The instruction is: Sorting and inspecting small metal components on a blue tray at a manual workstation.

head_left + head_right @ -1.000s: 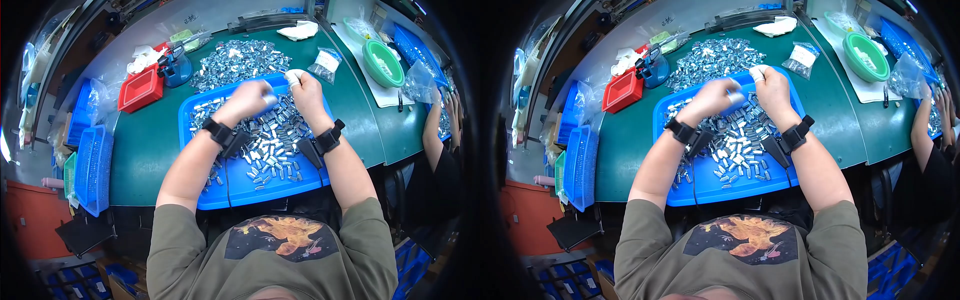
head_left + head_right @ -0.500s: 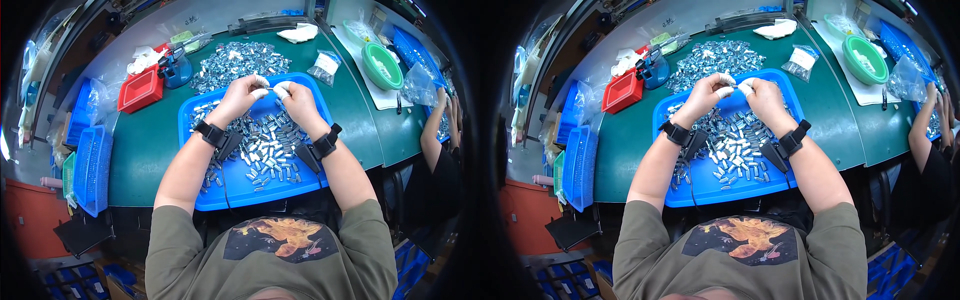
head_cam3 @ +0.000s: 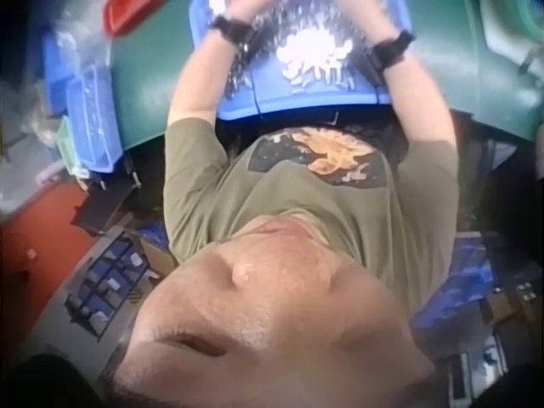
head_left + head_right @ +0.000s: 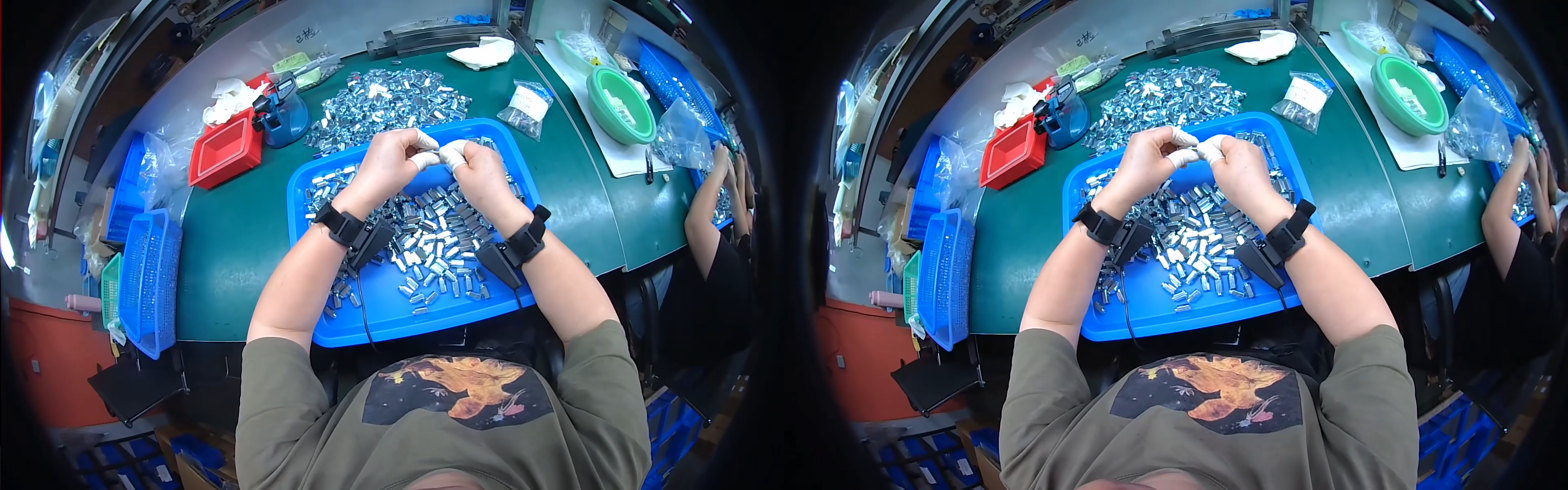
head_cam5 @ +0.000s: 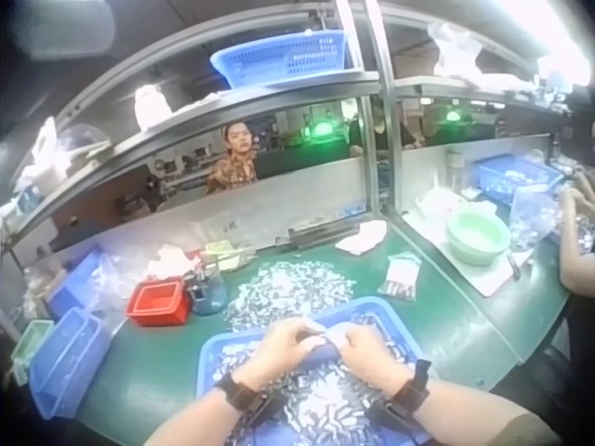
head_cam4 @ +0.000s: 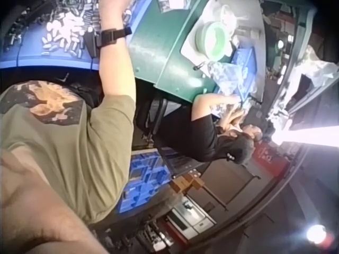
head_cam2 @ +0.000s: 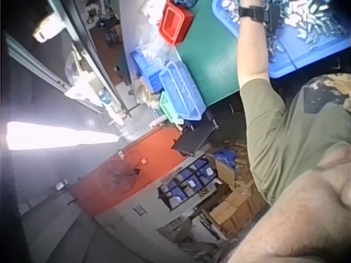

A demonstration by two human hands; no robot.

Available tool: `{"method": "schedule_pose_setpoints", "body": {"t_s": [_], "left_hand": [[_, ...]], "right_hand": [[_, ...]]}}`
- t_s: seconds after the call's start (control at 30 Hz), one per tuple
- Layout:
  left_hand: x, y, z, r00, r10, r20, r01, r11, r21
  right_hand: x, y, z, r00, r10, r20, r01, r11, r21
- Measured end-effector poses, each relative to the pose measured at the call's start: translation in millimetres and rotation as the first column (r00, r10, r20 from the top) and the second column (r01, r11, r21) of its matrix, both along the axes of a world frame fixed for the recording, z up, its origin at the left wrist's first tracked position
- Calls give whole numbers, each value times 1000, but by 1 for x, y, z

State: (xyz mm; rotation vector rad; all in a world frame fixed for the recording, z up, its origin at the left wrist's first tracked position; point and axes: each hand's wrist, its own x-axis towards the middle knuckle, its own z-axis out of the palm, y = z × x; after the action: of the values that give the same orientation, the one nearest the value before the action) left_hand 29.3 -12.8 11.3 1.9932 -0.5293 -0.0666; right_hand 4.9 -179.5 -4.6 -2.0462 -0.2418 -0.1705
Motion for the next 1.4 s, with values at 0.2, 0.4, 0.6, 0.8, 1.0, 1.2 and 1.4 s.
{"method": "schedule_pose_setpoints", "body": {"t_s": [0.2,0.4,0.6,0.8,1.0,1.2,1.4], "left_hand": [[3,-4,2,992,8,125,-9,1000,11],[34,34,1,946,233,225,-246,969,30],[12,15,-3,888,172,427,-269,947,178],[-9,-12,-2,958,-261,-121,287,844,452],[12,8,-16,988,-39,-147,70,974,214],[18,13,-11,850,-125,-512,-195,827,-527],[4,-3,-3,862,-154,-483,-158,823,-546]], "right_hand": [[3,0,5,997,5,-71,1,997,82],[17,-17,2,997,-73,26,68,985,157],[22,-14,-1,990,-133,41,130,990,56],[23,-14,-9,985,-149,89,150,989,-3],[16,-8,-5,982,-140,124,136,990,43],[2,6,-2,979,-75,188,76,997,5],[4,3,-1,977,-110,185,110,994,12]]}}
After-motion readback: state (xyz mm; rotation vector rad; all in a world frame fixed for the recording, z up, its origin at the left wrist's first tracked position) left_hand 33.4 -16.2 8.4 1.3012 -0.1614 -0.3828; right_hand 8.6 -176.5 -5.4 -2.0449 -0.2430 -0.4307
